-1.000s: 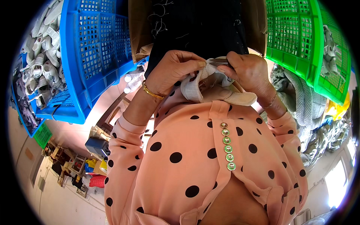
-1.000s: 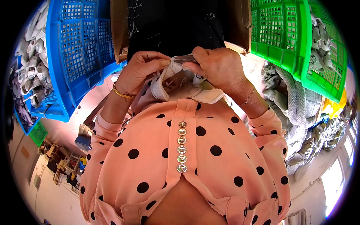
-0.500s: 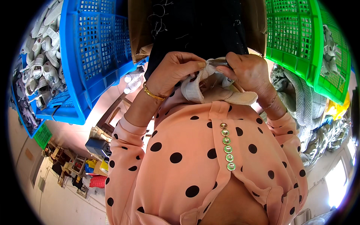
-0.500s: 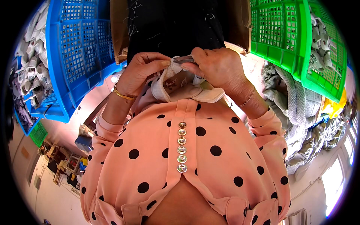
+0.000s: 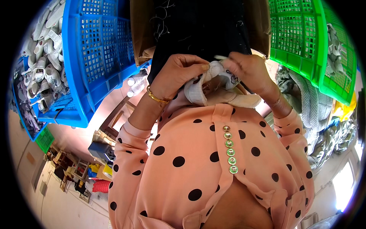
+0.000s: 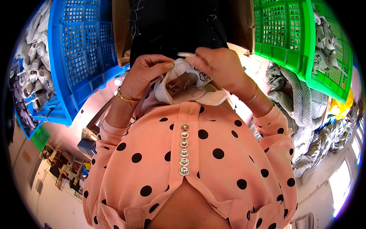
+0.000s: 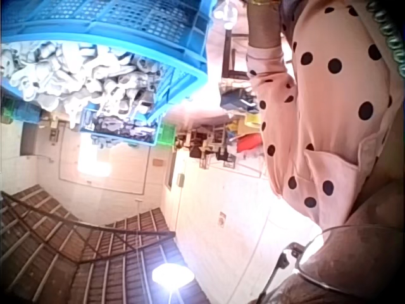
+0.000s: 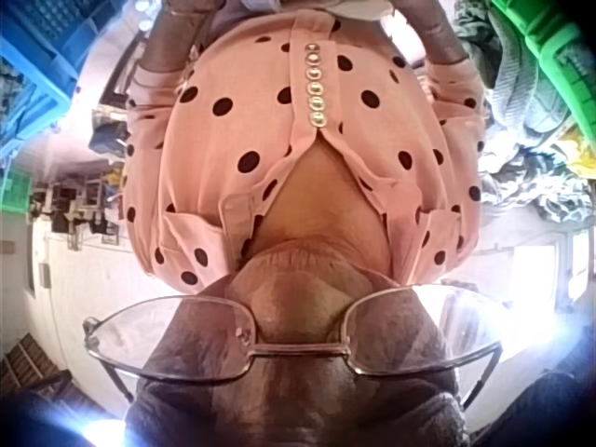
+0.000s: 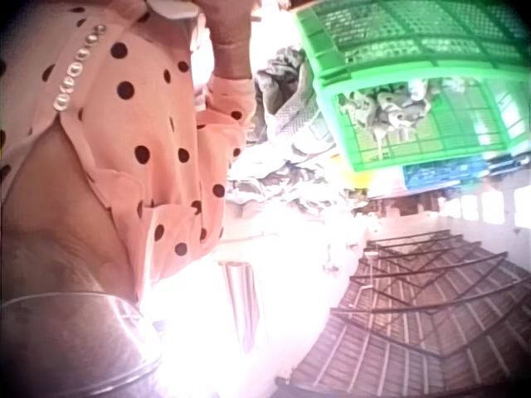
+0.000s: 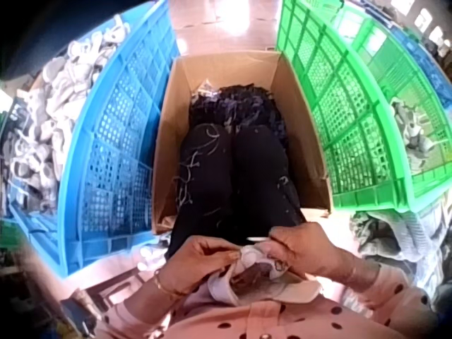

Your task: The person uses scissors to trim loose threads and excess fabric from the edges of small white slippers. They handle the slippers one by one, picking them from a blue basket, trimming the seams, and placing the finished items into a green basket.

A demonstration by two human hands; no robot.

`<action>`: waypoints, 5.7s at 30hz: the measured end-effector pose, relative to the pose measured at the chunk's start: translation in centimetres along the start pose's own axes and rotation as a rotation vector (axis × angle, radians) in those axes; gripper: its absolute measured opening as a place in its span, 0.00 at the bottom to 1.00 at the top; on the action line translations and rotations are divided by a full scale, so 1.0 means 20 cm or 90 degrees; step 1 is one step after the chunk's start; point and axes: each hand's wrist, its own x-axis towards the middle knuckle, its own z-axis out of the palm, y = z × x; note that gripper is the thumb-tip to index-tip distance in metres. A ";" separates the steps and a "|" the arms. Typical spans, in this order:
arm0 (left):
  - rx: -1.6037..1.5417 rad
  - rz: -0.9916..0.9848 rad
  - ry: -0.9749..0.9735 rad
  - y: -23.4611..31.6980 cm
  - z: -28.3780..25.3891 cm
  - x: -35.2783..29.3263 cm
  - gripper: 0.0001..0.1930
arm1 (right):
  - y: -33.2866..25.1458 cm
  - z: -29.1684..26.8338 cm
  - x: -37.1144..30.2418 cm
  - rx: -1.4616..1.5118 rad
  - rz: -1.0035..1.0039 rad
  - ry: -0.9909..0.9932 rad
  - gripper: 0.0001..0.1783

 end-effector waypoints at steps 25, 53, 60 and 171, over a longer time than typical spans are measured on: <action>0.296 0.046 -0.117 0.13 -0.04 0.01 0.11 | -0.09 -0.04 0.05 0.330 0.128 -0.136 0.13; 0.914 0.491 0.410 0.07 0.07 0.09 0.18 | -0.08 0.20 -0.03 0.590 0.252 0.276 0.07; 0.827 0.374 0.302 0.11 0.04 0.23 0.09 | -0.07 0.19 -0.10 0.563 0.227 0.238 0.05; 0.966 0.574 0.079 0.16 0.15 0.09 0.13 | -0.04 -0.07 -0.04 0.328 0.217 0.004 0.11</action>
